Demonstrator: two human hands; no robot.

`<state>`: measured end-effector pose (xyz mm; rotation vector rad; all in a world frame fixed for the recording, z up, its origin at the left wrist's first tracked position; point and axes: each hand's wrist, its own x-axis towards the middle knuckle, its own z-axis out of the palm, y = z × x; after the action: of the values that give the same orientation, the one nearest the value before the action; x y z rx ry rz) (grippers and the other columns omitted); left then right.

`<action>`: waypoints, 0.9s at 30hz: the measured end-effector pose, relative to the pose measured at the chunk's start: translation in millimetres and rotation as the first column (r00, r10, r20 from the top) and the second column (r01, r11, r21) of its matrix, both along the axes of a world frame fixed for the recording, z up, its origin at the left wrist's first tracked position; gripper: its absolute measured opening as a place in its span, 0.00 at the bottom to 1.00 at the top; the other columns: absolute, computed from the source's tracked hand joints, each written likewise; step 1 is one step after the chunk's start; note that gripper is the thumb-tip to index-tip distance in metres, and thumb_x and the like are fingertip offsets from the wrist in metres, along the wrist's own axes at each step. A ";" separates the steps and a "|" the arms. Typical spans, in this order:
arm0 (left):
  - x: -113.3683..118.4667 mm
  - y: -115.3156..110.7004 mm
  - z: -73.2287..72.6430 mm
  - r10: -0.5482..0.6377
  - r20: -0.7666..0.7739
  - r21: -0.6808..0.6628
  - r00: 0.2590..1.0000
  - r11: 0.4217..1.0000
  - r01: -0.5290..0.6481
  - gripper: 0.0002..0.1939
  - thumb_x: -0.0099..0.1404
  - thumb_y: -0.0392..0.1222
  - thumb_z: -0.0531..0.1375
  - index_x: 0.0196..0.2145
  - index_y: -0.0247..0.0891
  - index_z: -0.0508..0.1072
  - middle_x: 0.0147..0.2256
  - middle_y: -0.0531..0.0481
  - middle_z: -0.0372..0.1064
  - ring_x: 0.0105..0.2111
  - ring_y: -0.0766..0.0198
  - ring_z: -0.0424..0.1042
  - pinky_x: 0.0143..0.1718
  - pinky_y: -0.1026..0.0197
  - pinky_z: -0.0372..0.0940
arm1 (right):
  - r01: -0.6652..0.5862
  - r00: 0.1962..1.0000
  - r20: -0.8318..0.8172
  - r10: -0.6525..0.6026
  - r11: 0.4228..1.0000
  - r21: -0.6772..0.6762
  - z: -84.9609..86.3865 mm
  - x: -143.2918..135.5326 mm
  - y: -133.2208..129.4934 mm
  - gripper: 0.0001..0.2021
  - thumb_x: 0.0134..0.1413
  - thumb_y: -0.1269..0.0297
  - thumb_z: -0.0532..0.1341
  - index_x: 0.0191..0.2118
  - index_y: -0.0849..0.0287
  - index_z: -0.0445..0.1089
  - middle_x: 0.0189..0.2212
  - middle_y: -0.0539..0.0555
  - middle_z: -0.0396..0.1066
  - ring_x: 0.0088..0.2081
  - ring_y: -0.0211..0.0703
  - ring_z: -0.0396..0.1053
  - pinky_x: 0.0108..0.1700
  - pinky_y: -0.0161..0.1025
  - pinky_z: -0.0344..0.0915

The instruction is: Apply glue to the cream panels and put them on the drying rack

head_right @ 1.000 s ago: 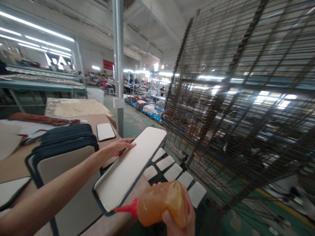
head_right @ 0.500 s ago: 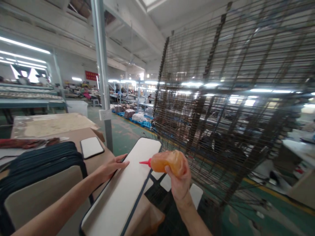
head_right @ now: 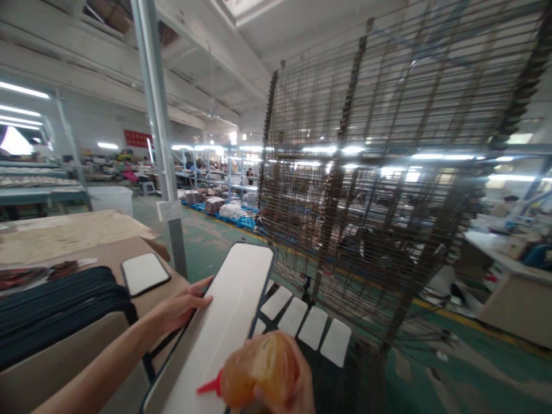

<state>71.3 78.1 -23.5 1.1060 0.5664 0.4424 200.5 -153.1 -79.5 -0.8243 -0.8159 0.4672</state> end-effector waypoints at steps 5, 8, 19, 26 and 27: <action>-2.6 -7.1 2.7 -0.121 0.034 0.053 0.992 0.991 0.119 0.51 0.43 0.33 0.70 0.63 0.35 0.55 0.38 0.45 0.78 0.32 0.54 0.76 0.34 0.59 0.70 | 0.309 0.942 0.102 -0.319 0.946 0.098 48.5 43.5 27.5 0.27 0.37 0.62 0.73 0.46 0.54 0.69 0.43 0.58 0.76 0.45 0.57 0.74 0.51 0.56 0.68; -2.1 -9.2 4.0 -0.222 0.088 0.083 0.971 0.973 0.215 0.44 0.45 0.33 0.69 0.60 0.36 0.61 0.40 0.45 0.78 0.35 0.54 0.76 0.36 0.60 0.69 | 0.410 0.904 0.069 -0.422 0.901 0.144 65.8 75.2 43.6 0.27 0.37 0.61 0.73 0.47 0.53 0.67 0.45 0.55 0.75 0.47 0.53 0.72 0.56 0.56 0.62; 17.5 1.2 -9.4 -0.180 0.034 0.072 0.983 0.981 0.177 0.48 0.40 0.32 0.69 0.61 0.35 0.61 0.37 0.46 0.79 0.31 0.55 0.75 0.32 0.62 0.68 | 0.198 0.974 0.116 -0.194 0.980 -0.019 20.9 -5.3 6.2 0.27 0.29 0.55 0.75 0.41 0.55 0.73 0.34 0.56 0.79 0.33 0.56 0.77 0.35 0.47 0.76; 29.5 -10.4 -4.5 -0.349 0.074 0.154 0.934 0.929 0.335 0.38 0.46 0.34 0.67 0.56 0.37 0.68 0.44 0.46 0.76 0.39 0.53 0.75 0.38 0.61 0.68 | 0.519 0.853 0.051 -0.519 0.854 0.031 51.5 71.4 29.9 0.27 0.36 0.61 0.73 0.46 0.55 0.69 0.42 0.53 0.76 0.43 0.48 0.73 0.52 0.46 0.67; 31.6 -10.5 -4.5 -0.343 0.070 0.145 0.937 0.932 0.331 0.38 0.45 0.34 0.68 0.56 0.38 0.68 0.43 0.46 0.76 0.39 0.53 0.75 0.38 0.61 0.68 | 0.511 0.858 0.055 -0.511 0.859 0.018 46.2 68.1 27.8 0.26 0.37 0.60 0.73 0.46 0.56 0.69 0.42 0.54 0.76 0.42 0.48 0.73 0.51 0.47 0.68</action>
<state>102.9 67.7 -28.0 1.2744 0.2572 0.2318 268.6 -125.3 -33.3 -1.0151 -0.6141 -0.0336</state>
